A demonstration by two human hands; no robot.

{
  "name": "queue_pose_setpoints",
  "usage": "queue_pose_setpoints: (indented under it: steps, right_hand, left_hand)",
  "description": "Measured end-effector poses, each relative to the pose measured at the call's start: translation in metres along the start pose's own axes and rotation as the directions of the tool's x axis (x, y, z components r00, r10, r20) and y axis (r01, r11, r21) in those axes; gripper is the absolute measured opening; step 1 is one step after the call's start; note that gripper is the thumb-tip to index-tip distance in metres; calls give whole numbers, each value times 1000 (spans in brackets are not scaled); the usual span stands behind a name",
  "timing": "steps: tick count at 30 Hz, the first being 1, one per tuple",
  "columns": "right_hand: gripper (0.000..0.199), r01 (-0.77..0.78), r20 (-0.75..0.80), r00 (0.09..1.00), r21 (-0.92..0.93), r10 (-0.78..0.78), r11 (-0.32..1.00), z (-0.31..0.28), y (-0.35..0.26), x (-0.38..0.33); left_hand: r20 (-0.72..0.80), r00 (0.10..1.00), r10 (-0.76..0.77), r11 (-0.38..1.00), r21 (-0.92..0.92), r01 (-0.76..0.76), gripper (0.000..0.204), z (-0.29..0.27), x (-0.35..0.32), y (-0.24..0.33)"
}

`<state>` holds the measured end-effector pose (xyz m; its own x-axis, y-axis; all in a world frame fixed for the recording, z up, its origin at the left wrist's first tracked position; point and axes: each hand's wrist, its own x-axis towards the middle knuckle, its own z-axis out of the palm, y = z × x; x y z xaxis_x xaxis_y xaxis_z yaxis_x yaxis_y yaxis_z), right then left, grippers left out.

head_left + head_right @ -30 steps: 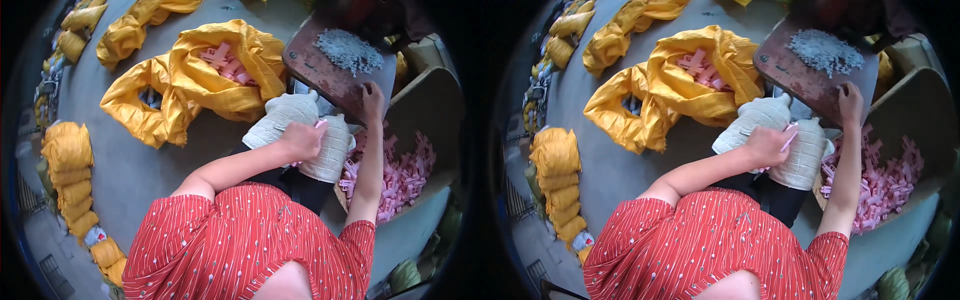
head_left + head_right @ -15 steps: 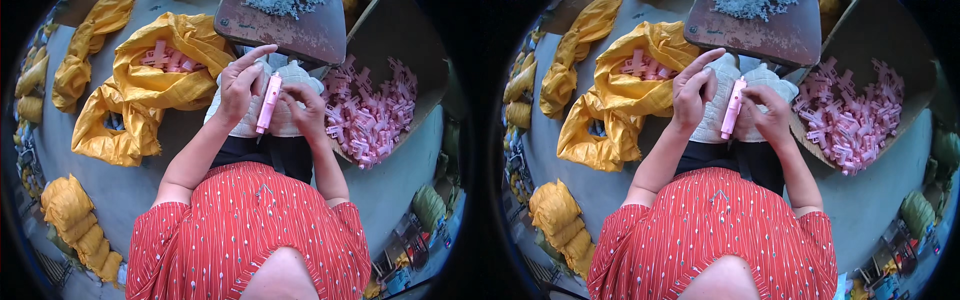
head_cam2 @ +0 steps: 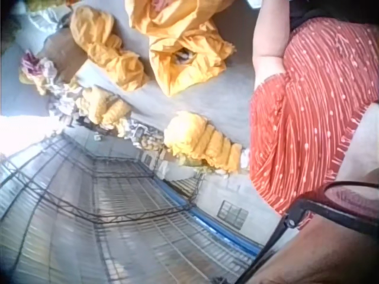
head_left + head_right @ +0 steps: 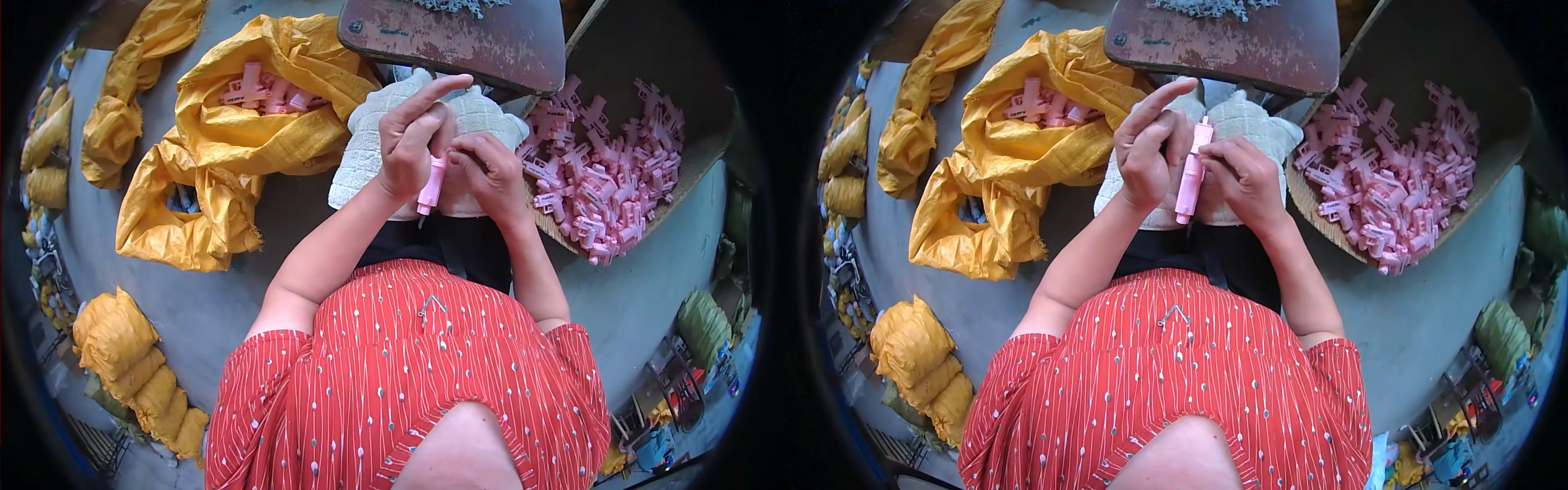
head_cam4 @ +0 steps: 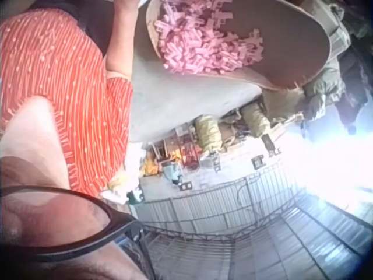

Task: The person assembles toy guns by retrieving parts from bags and boxes, inserting plastic components into the gun bodies, and fitting the pieces together by hand.

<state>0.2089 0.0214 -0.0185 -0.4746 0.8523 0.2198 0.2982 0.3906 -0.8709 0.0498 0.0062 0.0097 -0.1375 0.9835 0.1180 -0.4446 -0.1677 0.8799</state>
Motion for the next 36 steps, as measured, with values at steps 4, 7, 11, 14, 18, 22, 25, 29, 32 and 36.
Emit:
queue_pose_setpoints:
  steps: [4, 7, 11, 14, 18, 22, 25, 29, 32, 36]
  right_hand:
    - [15, 54, 2, 999, -33, -54, 998, 4, 1, -3]
    - [14, -15, 9, 1000, -21, 15, 1000, 6, -8, -4]
    - [12, -24, 14, 1000, -116, 25, 993, 6, -17, 3]
    - [17, -50, 80, 995, -115, 60, 992, 2, -14, 5]
    - [33, -205, 175, 963, -12, 204, 979, 0, -15, 7]
    - [32, -210, 223, 942, -190, 251, 959, 8, -1, 5]
    - [26, -110, 170, 976, -166, 139, 980, 25, 20, 0]
    - [23, -115, 182, 973, -149, 141, 982, 21, 20, 4]
    - [21, -179, 238, 961, 143, 142, 973, -21, 24, 8]
    - [16, -351, -170, 852, 516, 495, 782, -70, 111, -6]
  left_hand:
    - [2, 996, -94, 994, 53, 94, 45, 2, -14, -3]
    - [-77, 997, 7, 999, -39, -10, 46, -2, -20, 5]
    - [15, 998, 62, 995, -79, -61, 47, 4, -12, 17]
    - [39, 999, 12, 1000, 8, -13, 47, 4, -8, 12]
    - [26, 999, -34, 998, 52, 33, 47, -1, -5, 9]
    - [53, 994, -95, 984, 156, 85, 43, 4, -3, 3]
    - [58, 995, -83, 918, 392, 54, 35, 12, -9, -3]
    - [55, 987, -153, 888, 446, 113, 29, 20, 0, -14]
    - [-18, 973, -230, 930, 290, 225, 35, 22, 11, -3]
    - [-67, 997, -25, 924, 378, 49, 39, 0, -1, 15]
